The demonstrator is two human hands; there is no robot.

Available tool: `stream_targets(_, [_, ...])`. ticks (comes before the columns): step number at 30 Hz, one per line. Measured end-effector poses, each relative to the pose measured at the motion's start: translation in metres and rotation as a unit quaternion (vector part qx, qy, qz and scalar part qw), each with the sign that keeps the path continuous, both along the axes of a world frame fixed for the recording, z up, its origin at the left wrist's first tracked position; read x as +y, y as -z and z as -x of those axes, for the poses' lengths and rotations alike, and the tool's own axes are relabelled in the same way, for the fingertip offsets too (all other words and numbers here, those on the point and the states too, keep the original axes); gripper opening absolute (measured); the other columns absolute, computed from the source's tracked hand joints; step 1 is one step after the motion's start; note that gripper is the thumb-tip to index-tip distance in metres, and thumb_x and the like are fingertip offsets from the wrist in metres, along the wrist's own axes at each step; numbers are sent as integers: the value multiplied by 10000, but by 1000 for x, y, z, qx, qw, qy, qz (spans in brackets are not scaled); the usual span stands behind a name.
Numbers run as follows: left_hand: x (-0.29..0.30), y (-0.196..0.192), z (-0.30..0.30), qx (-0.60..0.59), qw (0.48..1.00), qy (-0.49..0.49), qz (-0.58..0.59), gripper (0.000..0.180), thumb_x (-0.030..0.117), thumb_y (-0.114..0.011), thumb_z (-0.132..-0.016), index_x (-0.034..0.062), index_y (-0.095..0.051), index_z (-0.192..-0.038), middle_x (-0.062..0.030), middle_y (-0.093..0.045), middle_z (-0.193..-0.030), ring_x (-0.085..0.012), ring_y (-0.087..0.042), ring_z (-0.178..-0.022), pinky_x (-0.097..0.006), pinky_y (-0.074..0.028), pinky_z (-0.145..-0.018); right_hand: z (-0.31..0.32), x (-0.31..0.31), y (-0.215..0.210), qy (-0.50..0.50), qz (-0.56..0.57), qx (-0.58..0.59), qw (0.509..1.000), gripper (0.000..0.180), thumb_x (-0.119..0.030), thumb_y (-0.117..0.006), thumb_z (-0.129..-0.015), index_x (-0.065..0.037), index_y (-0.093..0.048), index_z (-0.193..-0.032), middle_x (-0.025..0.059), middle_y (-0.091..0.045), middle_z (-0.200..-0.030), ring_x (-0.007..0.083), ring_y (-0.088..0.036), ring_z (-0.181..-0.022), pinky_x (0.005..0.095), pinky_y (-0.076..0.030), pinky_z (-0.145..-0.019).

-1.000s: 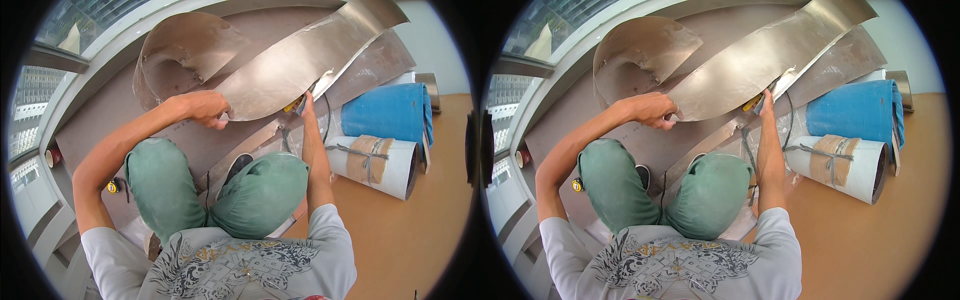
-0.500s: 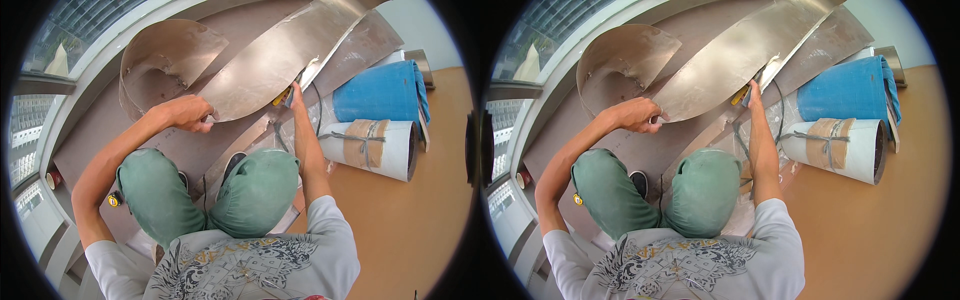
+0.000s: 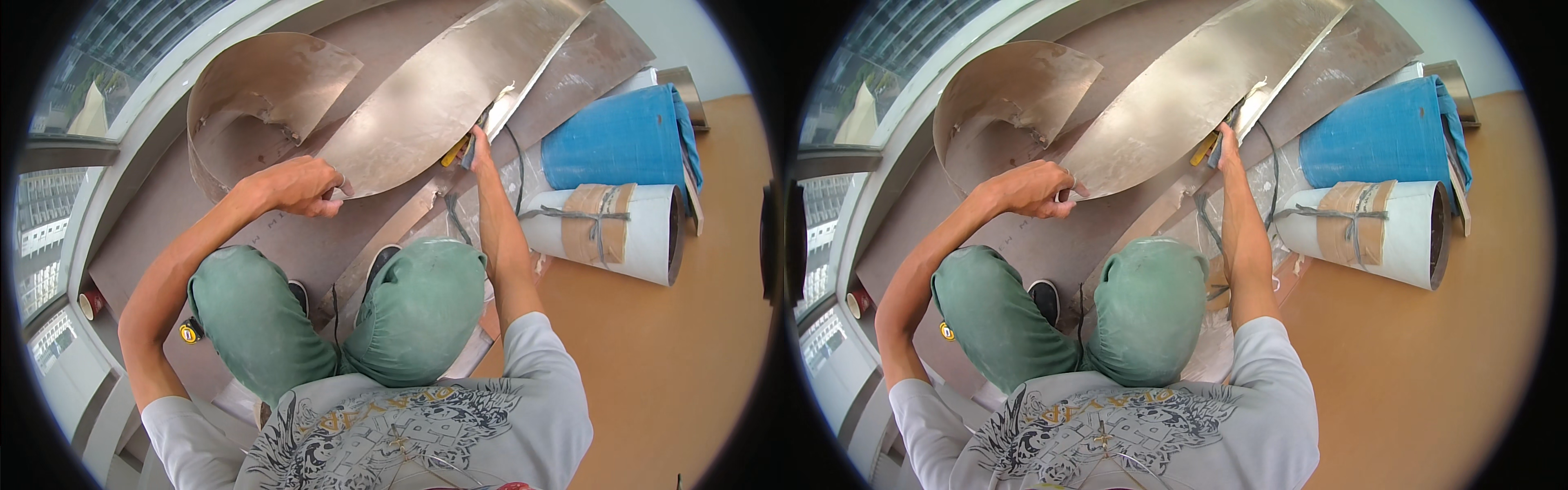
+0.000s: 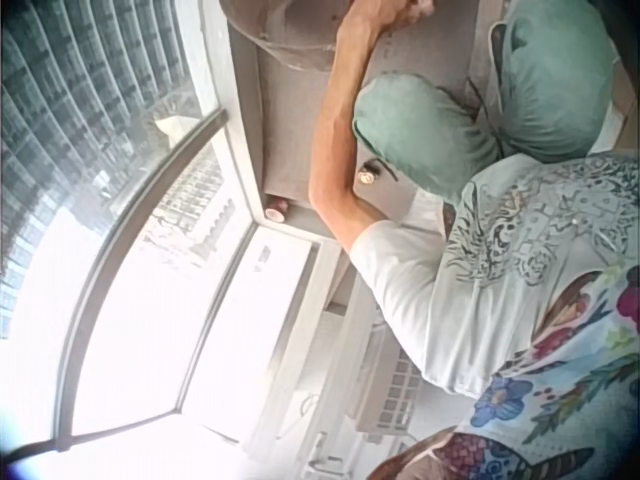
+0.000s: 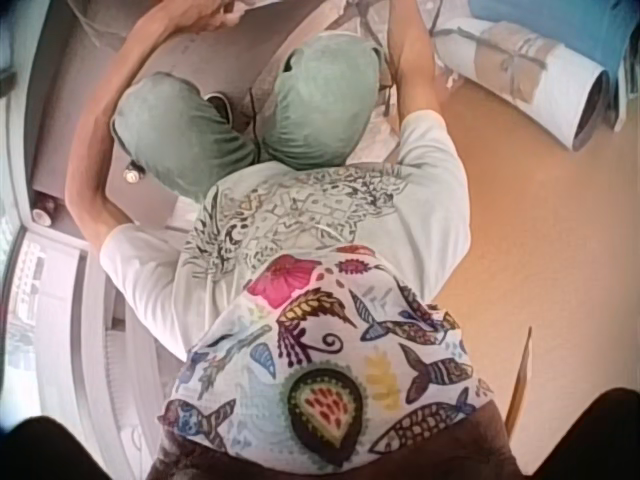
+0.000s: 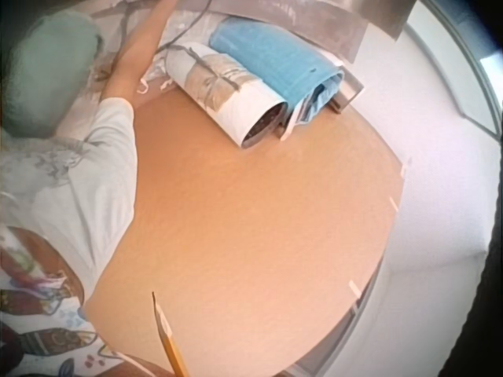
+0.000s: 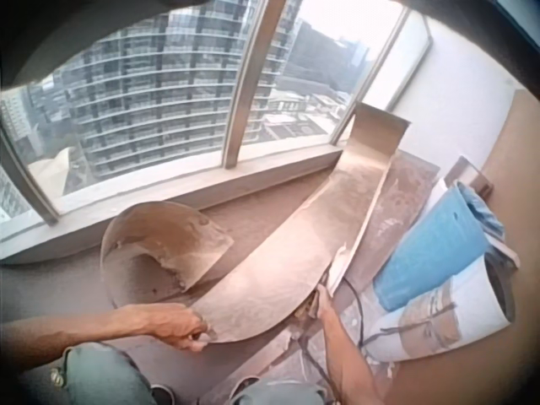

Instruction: The person sits on the floor and uses tin snips to cut a large, curved sheet of metal. They hold the sheet steady with one hand while cutting along its edge with the other, separating a strip from the main piece.

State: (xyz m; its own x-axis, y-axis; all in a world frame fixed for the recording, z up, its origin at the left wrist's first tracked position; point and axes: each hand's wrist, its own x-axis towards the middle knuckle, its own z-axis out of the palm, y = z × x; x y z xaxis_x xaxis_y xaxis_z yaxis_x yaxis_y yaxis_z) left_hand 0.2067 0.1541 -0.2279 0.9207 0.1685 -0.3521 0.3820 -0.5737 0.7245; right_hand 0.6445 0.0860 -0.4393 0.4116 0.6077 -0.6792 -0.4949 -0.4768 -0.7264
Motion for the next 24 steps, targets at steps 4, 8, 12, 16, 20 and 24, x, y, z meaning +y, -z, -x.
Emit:
stream_targets(4, [0,4,4,-16,1000,-5,1,379,162,-609,-792,26,-686,-1137,-137,-692,-769,-296,-652,-688,-401,-526,-710,0,3,4,-21,7,-14,1000,493,-486,-616,-778,-70,-614,-1044,114,-651,-955,312,-636,-865,446,-527,-809])
stream_targets(8, [-1,6,4,-8,1000,-14,10,377,168,-604,-800,22,-683,-1139,-126,-681,-749,-296,-642,-690,-403,-520,-704,4,0,0,-18,0,-8,1000,496,-500,-610,-799,-70,-612,-1046,115,-644,-943,309,-638,-878,459,-532,-837])
stream_targets(12, [-1,8,5,-11,1000,-11,-1,377,179,-599,-808,17,-680,-1139,-122,-674,-742,-294,-638,-695,-402,-516,-698,3,0,-3,-15,5,-16,1000,469,-495,-606,-807,-78,-619,-1021,101,-647,-940,288,-633,-859,436,-534,-810])
stream_targets(16, [-1,8,6,-14,1000,-12,-2,372,182,-597,-812,16,-682,-1135,-123,-673,-743,-299,-636,-695,-402,-514,-699,7,0,-5,-17,1,-16,1000,451,-491,-606,-806,-85,-621,-1001,96,-646,-927,281,-627,-837,427,-530,-792])
stream_targets(20, [-2,5,5,-18,1000,-14,-5,360,182,-599,-813,23,-689,-1124,-123,-670,-736,-305,-633,-690,-406,-515,-709,0,0,-3,-14,30,14,999,459,-392,-598,-807,-62,-596,-1127,112,-654,-1036,281,-636,-960,447,-522,-871])
stream_targets(24, [-3,5,4,-24,1000,-8,-19,346,176,-600,-811,27,-698,-1107,-132,-668,-740,-316,-631,-700,-410,-512,-710,-6,1,3,-9,3,-5,1000,445,-365,-591,-797,-61,-597,-1123,104,-654,-1027,275,-634,-947,440,-521,-857])
